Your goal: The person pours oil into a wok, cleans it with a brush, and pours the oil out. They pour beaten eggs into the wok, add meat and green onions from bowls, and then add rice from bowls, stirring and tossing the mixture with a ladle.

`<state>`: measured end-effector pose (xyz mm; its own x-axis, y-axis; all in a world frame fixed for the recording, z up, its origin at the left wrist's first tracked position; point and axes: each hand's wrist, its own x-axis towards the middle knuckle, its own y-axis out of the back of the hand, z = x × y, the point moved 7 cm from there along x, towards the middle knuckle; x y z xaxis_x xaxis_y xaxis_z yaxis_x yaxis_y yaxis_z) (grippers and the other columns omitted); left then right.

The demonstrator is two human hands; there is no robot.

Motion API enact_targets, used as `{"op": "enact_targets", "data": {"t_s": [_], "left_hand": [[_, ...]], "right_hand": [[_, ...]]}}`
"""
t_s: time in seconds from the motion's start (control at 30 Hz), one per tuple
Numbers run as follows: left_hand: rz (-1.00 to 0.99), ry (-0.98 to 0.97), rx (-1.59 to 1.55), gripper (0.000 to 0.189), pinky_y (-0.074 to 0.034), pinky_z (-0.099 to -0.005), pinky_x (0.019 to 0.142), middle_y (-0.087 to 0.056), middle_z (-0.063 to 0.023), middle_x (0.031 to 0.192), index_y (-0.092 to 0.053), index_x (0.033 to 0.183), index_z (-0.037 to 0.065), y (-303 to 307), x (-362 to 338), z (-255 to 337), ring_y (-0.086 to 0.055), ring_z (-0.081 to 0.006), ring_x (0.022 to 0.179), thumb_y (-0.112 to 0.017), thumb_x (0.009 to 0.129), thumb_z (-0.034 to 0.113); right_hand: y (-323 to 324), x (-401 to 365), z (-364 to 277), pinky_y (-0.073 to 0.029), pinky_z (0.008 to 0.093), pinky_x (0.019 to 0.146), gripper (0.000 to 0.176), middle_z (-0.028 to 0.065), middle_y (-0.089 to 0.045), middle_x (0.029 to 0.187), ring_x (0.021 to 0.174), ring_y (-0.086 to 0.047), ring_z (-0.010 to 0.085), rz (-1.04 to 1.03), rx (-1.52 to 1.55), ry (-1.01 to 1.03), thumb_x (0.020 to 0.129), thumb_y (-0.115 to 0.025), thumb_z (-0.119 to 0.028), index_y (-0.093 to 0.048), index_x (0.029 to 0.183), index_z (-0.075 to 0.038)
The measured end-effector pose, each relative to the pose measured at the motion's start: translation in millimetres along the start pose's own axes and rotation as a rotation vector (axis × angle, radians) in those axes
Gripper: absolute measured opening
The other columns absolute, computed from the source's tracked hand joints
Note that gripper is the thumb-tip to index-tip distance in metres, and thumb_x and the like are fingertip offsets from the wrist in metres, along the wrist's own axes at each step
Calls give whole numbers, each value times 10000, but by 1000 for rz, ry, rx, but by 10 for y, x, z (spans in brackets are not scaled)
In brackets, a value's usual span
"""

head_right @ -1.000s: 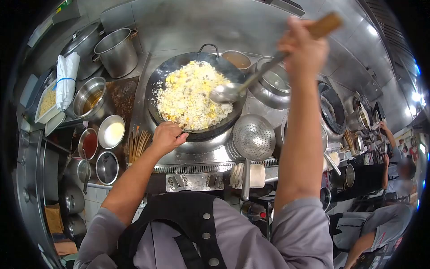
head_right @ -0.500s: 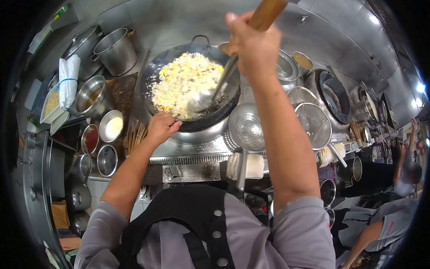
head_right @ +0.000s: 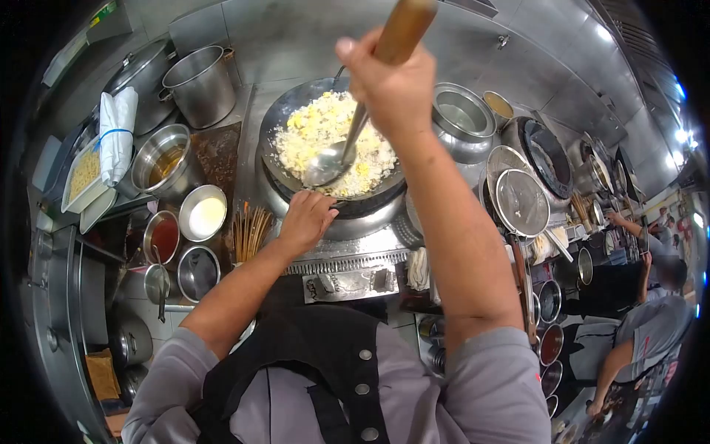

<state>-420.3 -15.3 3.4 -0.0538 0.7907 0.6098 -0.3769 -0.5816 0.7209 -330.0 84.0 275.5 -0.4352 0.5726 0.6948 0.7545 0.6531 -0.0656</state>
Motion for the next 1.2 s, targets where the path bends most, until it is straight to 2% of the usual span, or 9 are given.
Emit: {"op": "enact_targets", "data": {"t_s": [0.1, 0.2, 0.33, 0.43, 0.87, 0.97, 1.1, 1.17, 1.2], "left_hand": [[-115, 29, -22, 191, -437, -474, 898, -649, -109, 960, -666, 975, 80, -51, 98, -110, -594, -329, 965, -635, 967, 269], [-190, 16, -34, 258, -458, -488, 819, -658, -114, 839, -663, 847, 86, -91, 144, -152, -622, -340, 854, -615, 980, 303], [-220, 41, -99, 380, -482, -506, 721, -644, -152, 737, -638, 740, 56, -110, 251, -191, -625, -388, 741, -604, 977, 351], [-432, 157, -44, 428, -496, -493, 737, -663, -159, 776, -647, 737, 48, -178, 327, -245, -638, -388, 780, -583, 976, 397], [-331, 164, -87, 419, -475, -489, 618, -608, -139, 661, -613, 624, 68, -263, 372, -221, -615, -378, 676, -662, 915, 366], [-348, 200, -45, 416, -498, -495, 635, -635, -145, 679, -655, 657, 76, -245, 413, -255, -633, -378, 689, -645, 909, 406], [-304, 111, -56, 405, -521, -495, 656, -666, -142, 709, -700, 693, 84, -272, 395, -281, -653, -376, 715, -634, 899, 427], [-198, 86, -79, 423, -482, -493, 589, -608, -119, 643, -592, 596, 69, -270, 332, -256, -610, -365, 644, -692, 881, 365], [-215, 85, -74, 411, -483, -487, 582, -610, -115, 644, -594, 594, 73, -276, 352, -262, -611, -363, 643, -697, 880, 350]], "right_hand": [[-216, -102, -258, -381, 262, 465, 214, 2, -492, 572, 461, -471, 91, 42, 95, 272, 929, -713, -71, -526, 828, -47], [-202, -86, 673, -389, 237, 475, 230, -29, -510, 597, 509, -518, 75, -74, -392, 100, 890, -763, -78, -545, 818, -61], [44, 363, -272, -398, 235, 447, 172, -9, -538, 615, 496, -529, 92, 126, -107, 161, 896, -746, -67, -579, 857, -70], [607, 64, 497, -399, 247, 439, 189, 0, -528, 593, 474, -499, 93, 412, -207, 272, 895, -737, -51, -554, 853, -66], [677, 457, 252, -461, 291, 485, 221, 13, -552, 625, 489, -531, 120, 334, -210, -170, 874, -771, -85, -562, 805, -66], [617, 627, 175, -454, 294, 488, 233, 14, -548, 627, 493, -534, 127, 263, -17, 138, 876, -772, -91, -555, 792, -74], [826, 430, 1149, -423, 290, 468, 235, 3, -525, 586, 474, -520, 123, 517, -654, 514, 862, -767, -90, -553, 774, -55], [688, 848, 908, -428, 284, 467, 215, 7, -534, 593, 480, -526, 118, 295, -100, -52, 874, -756, -94, -562, 787, -60], [557, 922, 575, -424, 269, 465, 199, 4, -534, 590, 481, -524, 112, 311, -136, -38, 893, -743, -92, -571, 795, -73]]}}
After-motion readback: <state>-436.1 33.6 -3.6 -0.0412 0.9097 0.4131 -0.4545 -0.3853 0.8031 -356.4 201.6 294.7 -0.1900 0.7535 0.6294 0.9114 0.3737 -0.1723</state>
